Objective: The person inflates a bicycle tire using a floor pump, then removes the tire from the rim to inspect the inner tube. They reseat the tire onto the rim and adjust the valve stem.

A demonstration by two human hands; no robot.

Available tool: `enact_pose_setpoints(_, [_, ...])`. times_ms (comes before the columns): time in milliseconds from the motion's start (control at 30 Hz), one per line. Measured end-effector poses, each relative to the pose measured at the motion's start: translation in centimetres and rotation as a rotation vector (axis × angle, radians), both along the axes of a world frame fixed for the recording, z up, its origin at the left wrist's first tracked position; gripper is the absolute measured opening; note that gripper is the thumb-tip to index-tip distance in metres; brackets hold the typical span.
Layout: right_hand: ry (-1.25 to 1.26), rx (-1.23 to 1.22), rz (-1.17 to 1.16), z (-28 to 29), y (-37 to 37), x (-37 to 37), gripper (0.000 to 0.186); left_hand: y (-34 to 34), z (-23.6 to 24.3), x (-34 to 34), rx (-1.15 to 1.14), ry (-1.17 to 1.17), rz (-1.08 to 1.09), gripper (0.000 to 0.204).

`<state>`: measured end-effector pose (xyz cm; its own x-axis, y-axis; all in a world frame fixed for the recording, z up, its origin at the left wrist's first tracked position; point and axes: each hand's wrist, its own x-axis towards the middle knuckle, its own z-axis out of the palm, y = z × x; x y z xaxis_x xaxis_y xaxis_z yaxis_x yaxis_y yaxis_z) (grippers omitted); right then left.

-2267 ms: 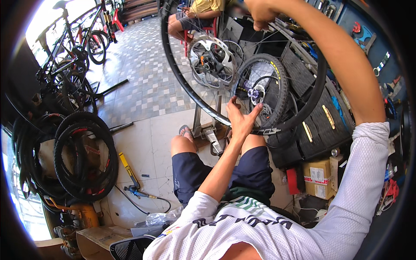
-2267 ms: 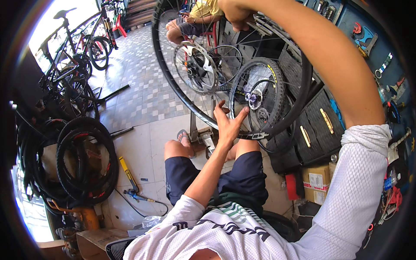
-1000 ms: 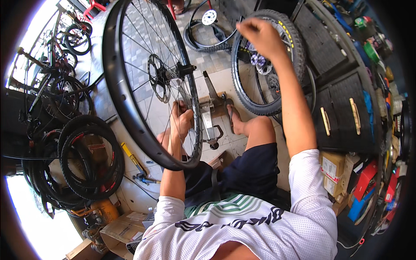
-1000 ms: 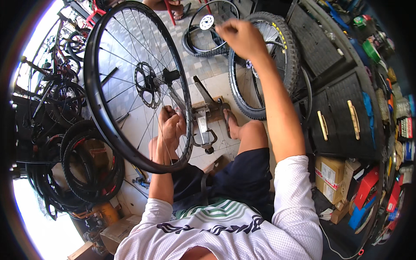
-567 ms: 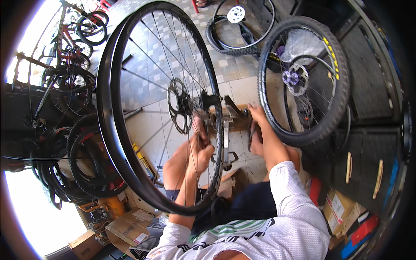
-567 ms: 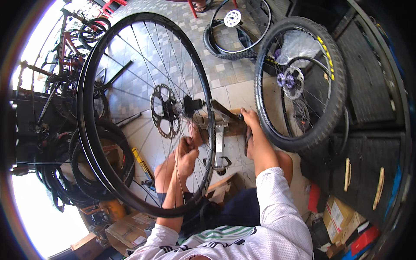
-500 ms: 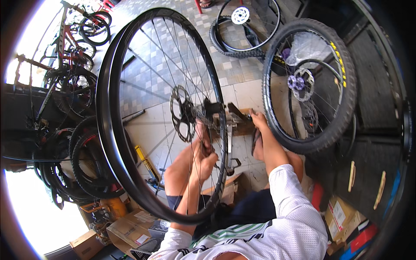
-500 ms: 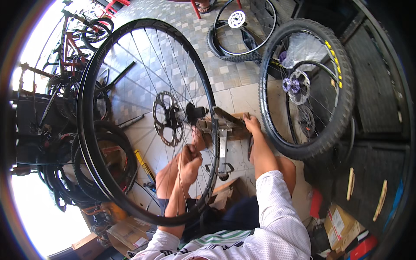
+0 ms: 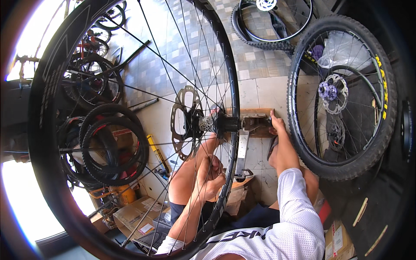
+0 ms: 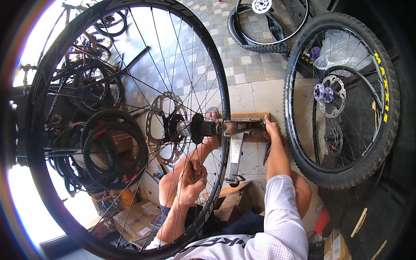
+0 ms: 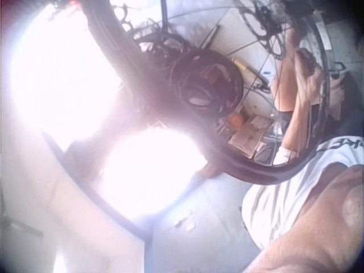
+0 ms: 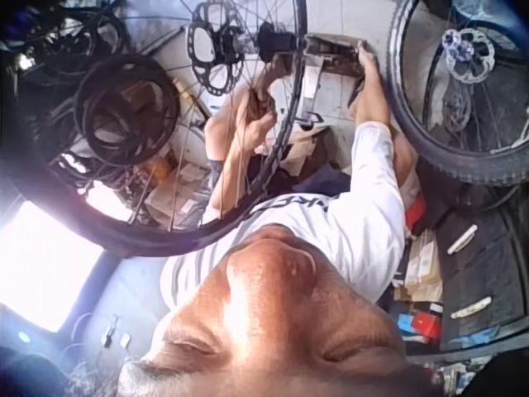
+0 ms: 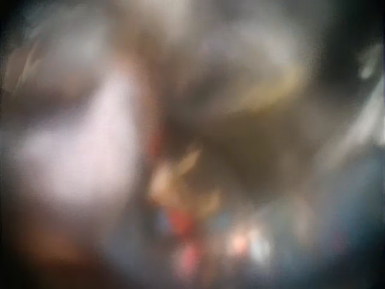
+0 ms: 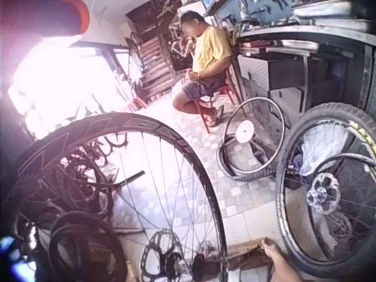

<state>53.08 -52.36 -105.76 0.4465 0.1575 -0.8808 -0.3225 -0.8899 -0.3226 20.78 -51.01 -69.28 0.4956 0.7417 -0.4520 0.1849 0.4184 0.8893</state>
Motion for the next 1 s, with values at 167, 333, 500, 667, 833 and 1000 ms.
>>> enact_pose_setpoints(167, [-0.034, -0.007, 0.061, 0.8, 0.9, -0.9, 0.095, 0.1, 2.8, 1.5, -0.06, -0.014, 0.047, 0.041])
enact_pose_setpoints(333, [0.029, 0.101, 0.012, -0.6, 0.2, -0.5, 0.075, -0.4, 1.2, 0.4, -0.04, -0.028, 0.062, 0.041])
enact_pose_setpoints(500, [0.231, 0.523, -0.108, -3.4, -2.4, -0.8, 0.042, -0.5, 0.0, -0.8, -0.036, 0.004, 0.053, 0.038])
enact_pose_setpoints(667, [0.223, 0.538, -0.051, -3.8, -2.5, 0.2, 0.061, -0.6, -0.4, -0.6, -0.101, -0.041, 0.087, 0.039])
enact_pose_setpoints(833, [0.208, 0.093, 0.035, -0.5, -0.3, -0.2, 0.074, -0.4, 2.7, 0.8, 0.018, 0.064, 0.076, 0.034])
enact_pose_setpoints(1000, [-0.177, 0.648, 0.25, -2.8, -2.3, -0.4, 0.041, 0.9, 5.7, 1.5, 0.119, 0.188, -0.03, 0.028])
